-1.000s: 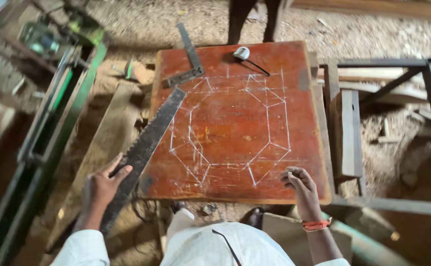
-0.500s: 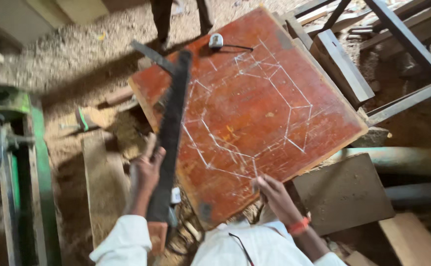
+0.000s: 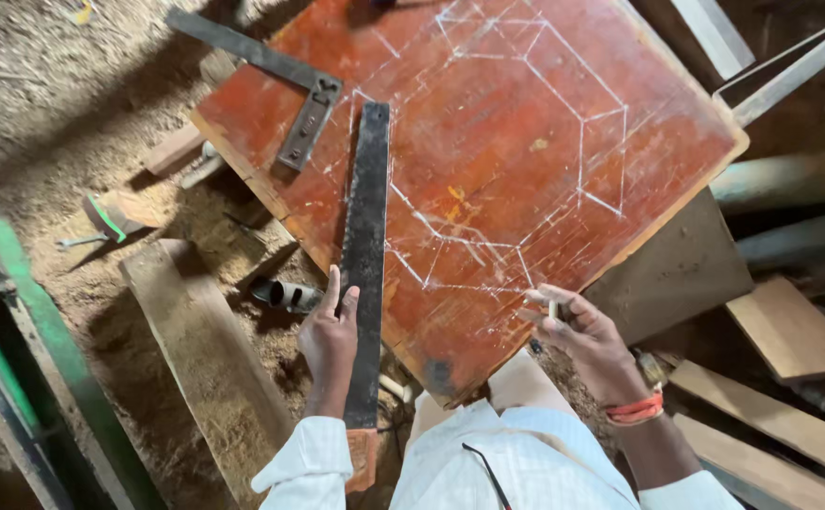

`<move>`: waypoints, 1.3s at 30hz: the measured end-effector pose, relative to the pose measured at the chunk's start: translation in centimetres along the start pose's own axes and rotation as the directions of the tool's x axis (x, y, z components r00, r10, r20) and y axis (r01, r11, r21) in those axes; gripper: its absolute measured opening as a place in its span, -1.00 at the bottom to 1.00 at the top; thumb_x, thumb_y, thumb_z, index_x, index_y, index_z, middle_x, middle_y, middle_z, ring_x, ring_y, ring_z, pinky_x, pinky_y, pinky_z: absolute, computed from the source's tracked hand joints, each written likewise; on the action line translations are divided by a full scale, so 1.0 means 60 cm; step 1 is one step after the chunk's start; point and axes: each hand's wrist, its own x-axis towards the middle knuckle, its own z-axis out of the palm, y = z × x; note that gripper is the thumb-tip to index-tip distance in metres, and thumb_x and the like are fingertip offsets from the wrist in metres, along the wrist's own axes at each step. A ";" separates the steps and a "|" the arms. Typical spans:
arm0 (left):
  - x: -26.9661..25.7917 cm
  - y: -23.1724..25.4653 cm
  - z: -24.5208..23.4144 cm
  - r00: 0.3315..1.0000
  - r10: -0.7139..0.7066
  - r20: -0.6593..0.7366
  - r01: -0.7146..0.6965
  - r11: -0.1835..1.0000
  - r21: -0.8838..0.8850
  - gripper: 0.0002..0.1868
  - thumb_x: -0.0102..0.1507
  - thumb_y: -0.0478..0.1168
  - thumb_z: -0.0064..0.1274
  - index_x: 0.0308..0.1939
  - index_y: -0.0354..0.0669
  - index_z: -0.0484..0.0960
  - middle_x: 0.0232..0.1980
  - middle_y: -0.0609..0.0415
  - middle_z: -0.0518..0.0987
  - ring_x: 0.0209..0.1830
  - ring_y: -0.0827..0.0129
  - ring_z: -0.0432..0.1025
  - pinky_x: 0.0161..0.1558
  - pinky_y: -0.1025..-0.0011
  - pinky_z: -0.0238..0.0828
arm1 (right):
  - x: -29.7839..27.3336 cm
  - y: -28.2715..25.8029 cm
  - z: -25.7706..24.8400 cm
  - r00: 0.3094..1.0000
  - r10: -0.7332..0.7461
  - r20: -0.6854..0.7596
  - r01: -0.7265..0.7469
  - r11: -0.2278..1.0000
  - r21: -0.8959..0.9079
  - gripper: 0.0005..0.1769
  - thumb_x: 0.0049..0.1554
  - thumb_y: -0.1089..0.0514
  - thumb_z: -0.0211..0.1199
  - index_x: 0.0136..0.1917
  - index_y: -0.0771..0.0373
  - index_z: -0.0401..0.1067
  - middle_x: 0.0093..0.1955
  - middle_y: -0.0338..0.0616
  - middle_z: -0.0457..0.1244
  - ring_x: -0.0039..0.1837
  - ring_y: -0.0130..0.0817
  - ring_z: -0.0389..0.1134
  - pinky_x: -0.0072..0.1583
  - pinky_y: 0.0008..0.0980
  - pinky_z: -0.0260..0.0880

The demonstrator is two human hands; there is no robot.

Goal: The person uses a hand saw as a straightedge and a piece of chalk to draw straight lines on a large reddish-brown wooden board. They repeatedly reposition the saw and draw lines to form a geometric pattern on the board's surface.

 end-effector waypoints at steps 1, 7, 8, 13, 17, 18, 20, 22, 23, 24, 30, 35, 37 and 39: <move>0.002 0.000 0.002 1.000 0.017 -0.012 -0.017 1.000 0.015 -0.51 0.34 0.04 0.13 0.29 -0.05 0.62 -0.02 0.05 0.75 -0.25 0.31 0.66 -0.35 0.40 0.55 | 0.000 -0.004 0.008 0.999 0.001 -0.043 -0.002 0.999 -0.039 -0.53 0.17 0.32 0.12 0.36 0.24 0.34 0.29 -0.26 0.33 0.26 -0.36 0.43 0.17 -0.38 0.43; 0.009 -0.003 -0.005 0.997 0.069 -0.021 -0.069 0.997 0.018 -0.53 0.35 0.02 0.15 0.26 -0.10 0.64 -0.07 -0.01 0.74 -0.36 0.41 0.63 -0.47 0.49 0.50 | 0.008 0.017 0.046 0.988 -0.137 0.069 0.149 0.961 -0.233 -0.52 0.21 0.40 0.14 0.41 0.40 0.35 0.33 -0.12 0.30 0.29 -0.28 0.41 0.22 -0.36 0.45; 0.009 -0.004 -0.005 0.999 0.041 0.003 -0.041 0.998 0.046 -0.54 0.33 0.01 0.15 0.25 -0.09 0.65 -0.11 0.00 0.75 -0.39 0.40 0.62 -0.49 0.47 0.49 | 0.010 0.023 0.049 0.987 -0.146 0.062 0.156 0.962 -0.223 -0.50 0.20 0.40 0.13 0.41 0.36 0.32 0.33 -0.14 0.30 0.29 -0.30 0.41 0.21 -0.37 0.46; 0.014 -0.013 -0.001 0.999 -0.012 0.051 0.010 0.999 0.038 -0.51 0.30 0.00 0.16 0.26 -0.11 0.64 -0.21 0.00 0.75 -0.44 0.36 0.61 -0.49 0.42 0.48 | 0.030 0.041 0.062 0.983 -0.176 0.045 0.180 0.976 -0.119 -0.65 0.27 0.38 0.10 0.32 0.31 0.30 0.29 -0.13 0.34 0.30 -0.37 0.40 0.26 -0.36 0.48; 0.012 -0.015 -0.004 0.999 0.042 0.021 -0.043 0.999 0.027 -0.50 0.33 -0.01 0.16 0.28 -0.15 0.62 -0.18 -0.05 0.74 -0.40 0.31 0.61 -0.42 0.39 0.51 | 0.038 0.050 0.071 0.968 -0.234 0.089 0.248 0.941 -0.231 -0.73 0.27 0.38 0.16 0.24 0.34 0.42 0.22 -0.18 0.39 0.28 -0.41 0.40 0.25 -0.38 0.43; 0.014 -0.013 -0.002 0.999 0.022 0.037 -0.022 1.000 0.014 -0.50 0.33 -0.01 0.16 0.29 -0.15 0.61 -0.21 -0.05 0.73 -0.41 0.30 0.61 -0.42 0.37 0.51 | 0.041 0.051 0.071 0.973 -0.219 0.066 0.229 0.938 -0.262 -0.73 0.27 0.37 0.17 0.23 0.32 0.45 0.19 -0.21 0.39 0.25 -0.43 0.41 0.22 -0.39 0.43; 0.015 -0.011 -0.003 0.999 0.020 0.041 -0.020 1.000 -0.001 -0.50 0.33 -0.03 0.16 0.28 -0.17 0.61 -0.21 -0.08 0.73 -0.41 0.26 0.61 -0.41 0.34 0.50 | 0.046 0.058 0.073 0.975 -0.219 0.038 0.220 0.928 -0.301 -0.72 0.25 0.35 0.19 0.22 0.29 0.50 0.13 -0.25 0.41 0.21 -0.47 0.42 0.20 -0.42 0.44; 0.016 -0.010 -0.007 0.998 0.059 0.008 -0.059 0.998 -0.006 -0.51 0.32 -0.05 0.18 0.27 -0.20 0.62 -0.18 -0.12 0.73 -0.39 0.20 0.61 -0.40 0.30 0.49 | 0.052 0.065 0.078 0.967 -0.252 0.031 0.248 0.914 -0.322 -0.70 0.22 0.35 0.22 0.22 0.25 0.52 0.10 -0.28 0.41 0.18 -0.49 0.44 0.21 -0.44 0.45; 0.016 -0.009 -0.009 0.999 0.051 0.015 -0.051 0.998 -0.023 -0.51 0.32 -0.05 0.18 0.26 -0.21 0.63 -0.19 -0.13 0.72 -0.40 0.19 0.61 -0.40 0.29 0.49 | 0.055 0.068 0.080 0.967 -0.254 0.030 0.250 0.912 -0.325 -0.71 0.23 0.35 0.21 0.22 0.26 0.52 0.10 -0.28 0.41 0.17 -0.50 0.44 0.21 -0.44 0.45; 0.016 -0.009 -0.010 0.999 0.043 0.021 -0.042 0.998 -0.038 -0.51 0.31 -0.06 0.18 0.26 -0.23 0.63 -0.20 -0.14 0.72 -0.40 0.18 0.60 -0.39 0.29 0.48 | 0.057 0.071 0.082 0.966 -0.256 0.030 0.251 0.911 -0.327 -0.71 0.24 0.35 0.21 0.23 0.26 0.52 0.10 -0.29 0.41 0.17 -0.50 0.44 0.22 -0.45 0.44; 0.022 -0.009 -0.008 0.998 0.007 0.059 -0.004 0.998 -0.055 -0.49 0.33 -0.03 0.15 0.26 -0.28 0.61 -0.22 -0.13 0.73 -0.42 0.25 0.61 -0.42 0.33 0.50 | 0.073 0.072 0.095 0.957 -0.281 0.070 0.289 0.913 -0.287 -0.71 0.26 0.35 0.18 0.25 0.30 0.49 0.18 -0.24 0.39 0.22 -0.51 0.40 0.27 -0.42 0.44; 0.018 -0.014 -0.006 0.998 0.006 0.065 -0.003 0.999 -0.053 -0.47 0.35 -0.01 0.13 0.26 -0.31 0.60 -0.18 -0.15 0.73 -0.37 0.28 0.62 -0.42 0.39 0.54 | 0.079 0.071 0.100 0.967 -0.255 0.015 0.253 0.950 -0.183 -0.64 0.25 0.33 0.16 0.32 0.27 0.37 0.14 -0.19 0.39 0.18 -0.49 0.42 0.24 -0.40 0.48; 0.021 -0.013 -0.006 0.997 0.003 0.078 0.001 0.999 -0.045 -0.47 0.34 -0.01 0.13 0.26 -0.32 0.60 -0.18 -0.15 0.73 -0.36 0.27 0.63 -0.41 0.39 0.54 | 0.083 0.067 0.101 0.975 -0.221 -0.014 0.217 0.964 -0.152 -0.72 0.28 0.33 0.18 0.27 0.34 0.38 0.13 -0.16 0.41 0.15 -0.45 0.44 0.22 -0.39 0.49; 0.021 -0.011 -0.007 0.995 -0.025 0.098 0.029 0.999 -0.041 -0.46 0.34 0.00 0.12 0.27 -0.30 0.59 -0.19 -0.14 0.73 -0.36 0.27 0.63 -0.42 0.38 0.54 | 0.085 0.062 0.104 0.967 -0.252 0.032 0.253 0.942 -0.220 -0.75 0.27 0.32 0.22 0.23 0.37 0.43 0.10 -0.19 0.40 0.16 -0.49 0.43 0.22 -0.42 0.49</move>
